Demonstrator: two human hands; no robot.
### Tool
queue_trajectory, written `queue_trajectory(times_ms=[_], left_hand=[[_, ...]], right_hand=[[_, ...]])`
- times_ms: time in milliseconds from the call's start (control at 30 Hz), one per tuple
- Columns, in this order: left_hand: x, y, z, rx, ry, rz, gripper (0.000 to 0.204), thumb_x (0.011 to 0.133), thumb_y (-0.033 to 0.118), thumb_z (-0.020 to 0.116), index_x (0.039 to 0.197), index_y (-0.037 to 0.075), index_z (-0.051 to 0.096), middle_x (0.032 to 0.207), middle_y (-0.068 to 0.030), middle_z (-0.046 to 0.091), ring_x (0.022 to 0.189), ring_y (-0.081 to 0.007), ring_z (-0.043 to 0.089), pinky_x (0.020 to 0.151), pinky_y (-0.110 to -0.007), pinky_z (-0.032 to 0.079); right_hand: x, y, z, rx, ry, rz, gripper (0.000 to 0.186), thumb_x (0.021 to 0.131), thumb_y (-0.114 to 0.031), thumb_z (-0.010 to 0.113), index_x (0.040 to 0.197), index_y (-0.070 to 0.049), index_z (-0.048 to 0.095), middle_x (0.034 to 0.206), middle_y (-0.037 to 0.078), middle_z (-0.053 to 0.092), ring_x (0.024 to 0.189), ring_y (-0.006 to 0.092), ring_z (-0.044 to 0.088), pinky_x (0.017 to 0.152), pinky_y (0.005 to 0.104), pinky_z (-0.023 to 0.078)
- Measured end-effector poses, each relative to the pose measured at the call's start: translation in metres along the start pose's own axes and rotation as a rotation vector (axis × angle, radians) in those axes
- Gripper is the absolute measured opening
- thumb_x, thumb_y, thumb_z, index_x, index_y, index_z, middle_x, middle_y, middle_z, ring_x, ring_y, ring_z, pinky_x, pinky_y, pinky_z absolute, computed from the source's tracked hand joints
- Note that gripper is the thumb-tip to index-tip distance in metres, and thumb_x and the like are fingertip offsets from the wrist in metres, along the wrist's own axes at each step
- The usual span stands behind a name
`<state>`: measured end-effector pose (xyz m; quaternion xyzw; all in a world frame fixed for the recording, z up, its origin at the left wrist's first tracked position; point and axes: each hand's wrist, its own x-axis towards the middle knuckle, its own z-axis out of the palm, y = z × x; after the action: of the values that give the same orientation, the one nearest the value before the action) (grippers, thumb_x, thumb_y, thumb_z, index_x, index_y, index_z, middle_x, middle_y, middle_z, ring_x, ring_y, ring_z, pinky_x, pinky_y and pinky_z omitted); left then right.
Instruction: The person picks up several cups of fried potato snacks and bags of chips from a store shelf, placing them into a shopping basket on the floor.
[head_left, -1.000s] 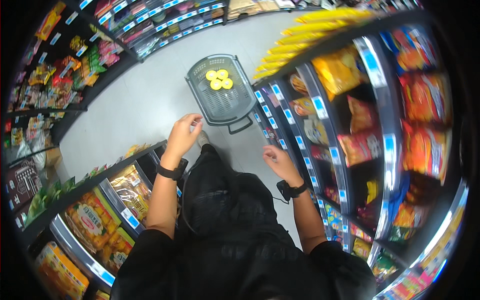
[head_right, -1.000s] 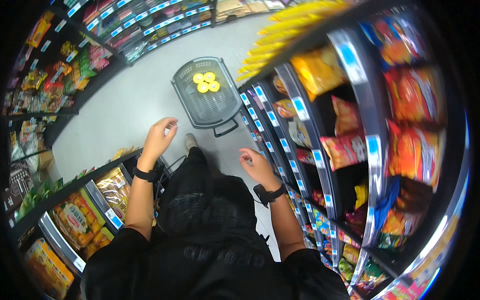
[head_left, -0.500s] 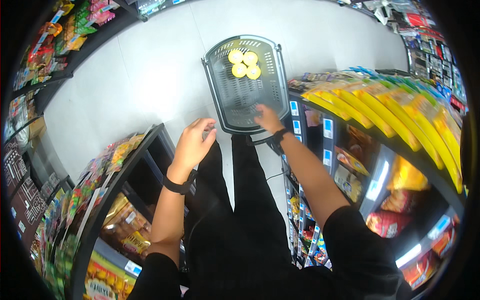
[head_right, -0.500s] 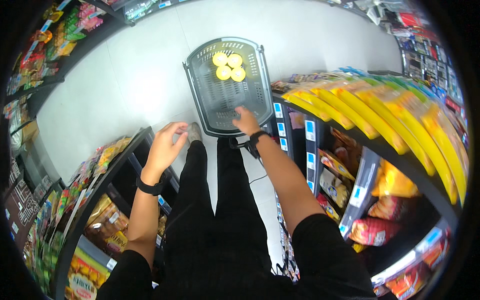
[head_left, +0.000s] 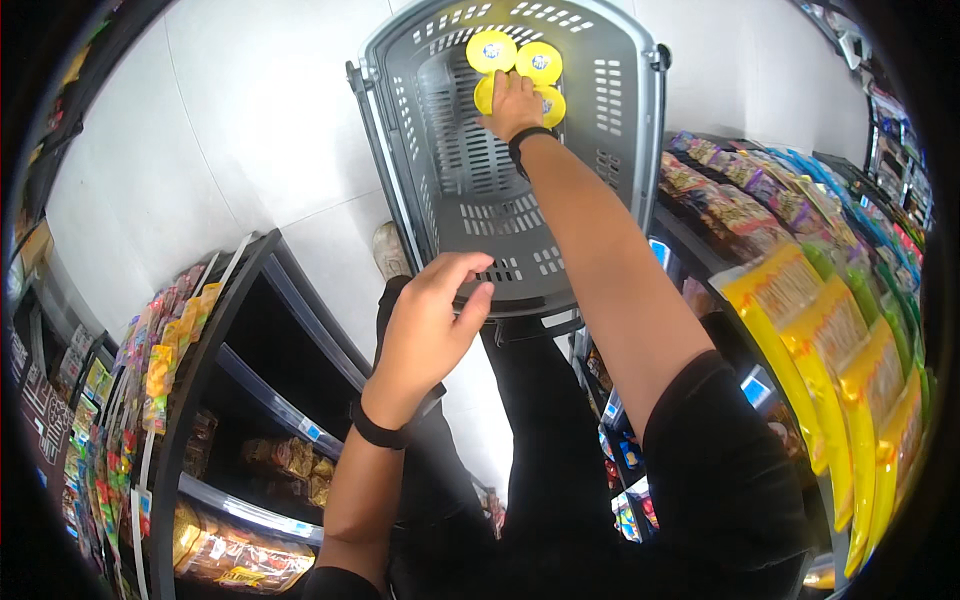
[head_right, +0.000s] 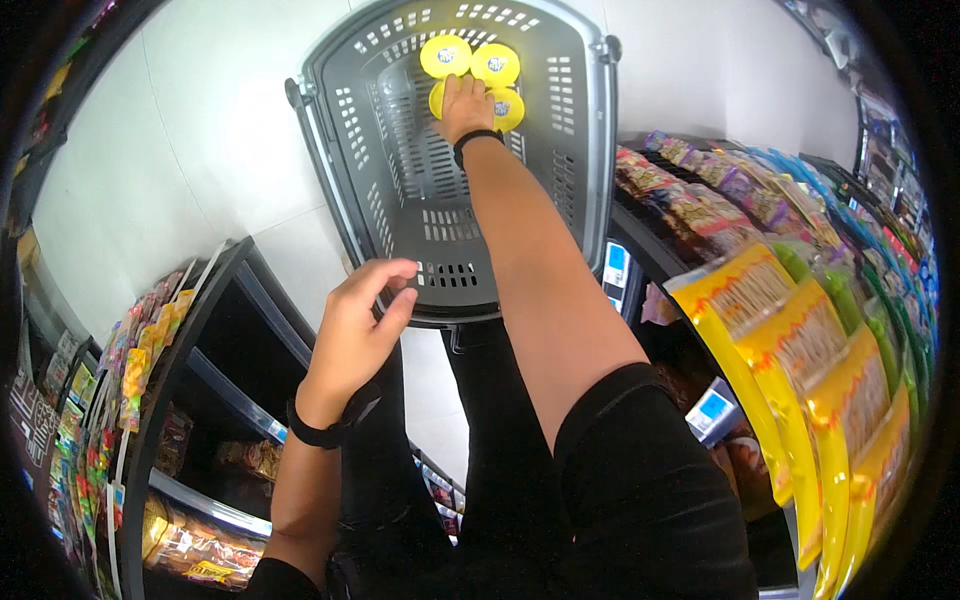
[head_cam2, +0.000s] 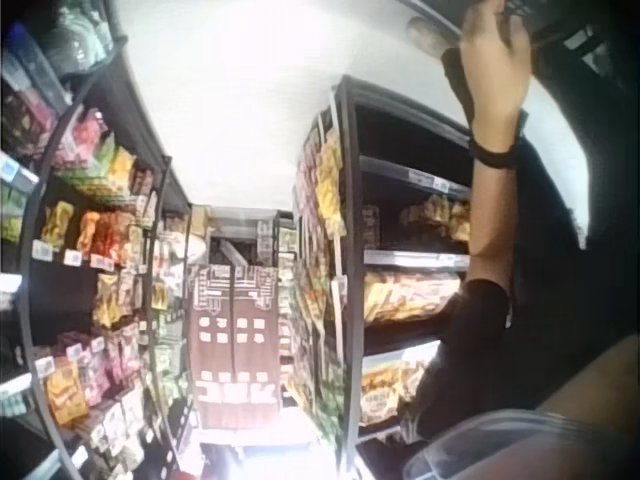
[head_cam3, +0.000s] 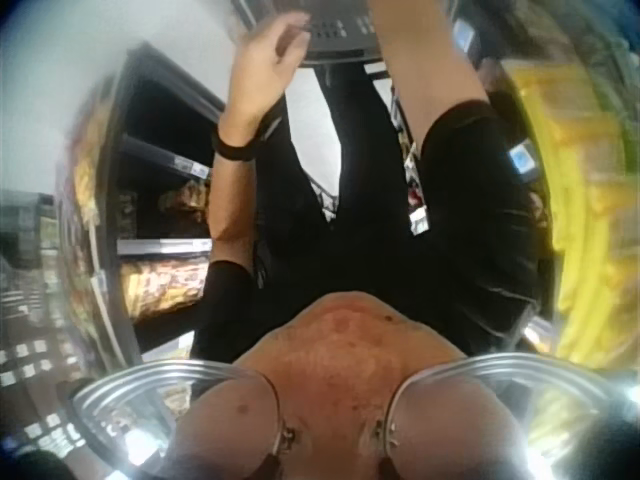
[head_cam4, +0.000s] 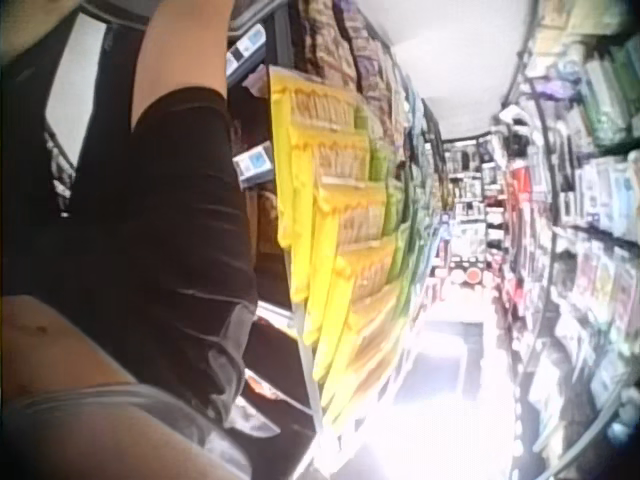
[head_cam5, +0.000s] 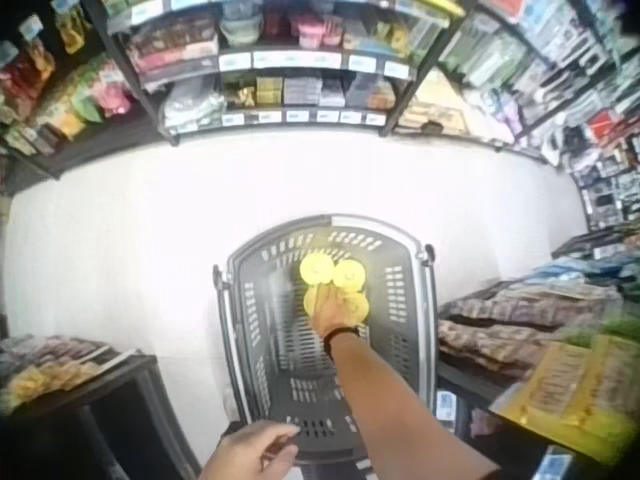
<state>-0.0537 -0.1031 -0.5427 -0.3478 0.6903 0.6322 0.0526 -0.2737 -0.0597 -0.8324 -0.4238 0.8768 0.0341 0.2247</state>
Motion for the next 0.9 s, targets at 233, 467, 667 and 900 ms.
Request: queue_trajectory(times_ms=[233,467,667,900], left_hand=[[0.024,-0.019,0.012,0.036,0.015,-0.02,0.021,0.089,0.006,0.065,0.109,0.0,0.064,0.099,-0.0176,0.068,0.091,-0.0326,0.068,0.08,-0.037,0.053],[0.073,-0.034,0.007,0.098,0.17,0.043,0.054,0.08,0.005,0.074,0.131,0.004,0.054,0.121,-0.0172,0.06,0.11,-0.0331,0.062,0.094,-0.039,0.049],[0.115,-0.044,0.011,-0.041,0.007,0.035,0.091,0.071,0.015,0.086,0.146,0.001,0.037,0.135,-0.0203,0.053,0.124,-0.0309,0.055,0.105,-0.037,0.044],[0.107,-0.048,0.003,-0.217,-0.028,-0.056,0.083,0.071,0.009,0.087,0.14,0.0,0.042,0.12,-0.012,0.063,0.109,-0.0174,0.062,0.091,-0.03,0.052]], right_hand=[[-0.001,-0.003,0.025,-0.086,0.084,-0.008,0.073,0.065,-0.038,0.086,0.123,-0.008,0.052,0.119,0.015,0.052,0.117,0.0336,0.05,0.095,0.0486,0.044],[-0.056,0.033,-0.064,1.087,0.094,0.069,0.056,0.077,-0.027,0.08,0.121,0.0,0.057,0.118,0.018,0.065,0.106,0.0273,0.063,0.09,0.0348,0.049],[-0.1,0.018,-0.161,1.223,-0.077,0.011,0.044,0.086,-0.031,0.075,0.114,0.0,0.062,0.103,0.014,0.07,0.098,0.0224,0.067,0.086,0.0329,0.051],[-0.093,-0.005,-0.134,1.709,-0.237,0.245,0.064,0.097,-0.056,0.052,0.128,0.0,0.056,0.109,0.019,0.068,0.103,0.0312,0.065,0.09,0.0376,0.05]])
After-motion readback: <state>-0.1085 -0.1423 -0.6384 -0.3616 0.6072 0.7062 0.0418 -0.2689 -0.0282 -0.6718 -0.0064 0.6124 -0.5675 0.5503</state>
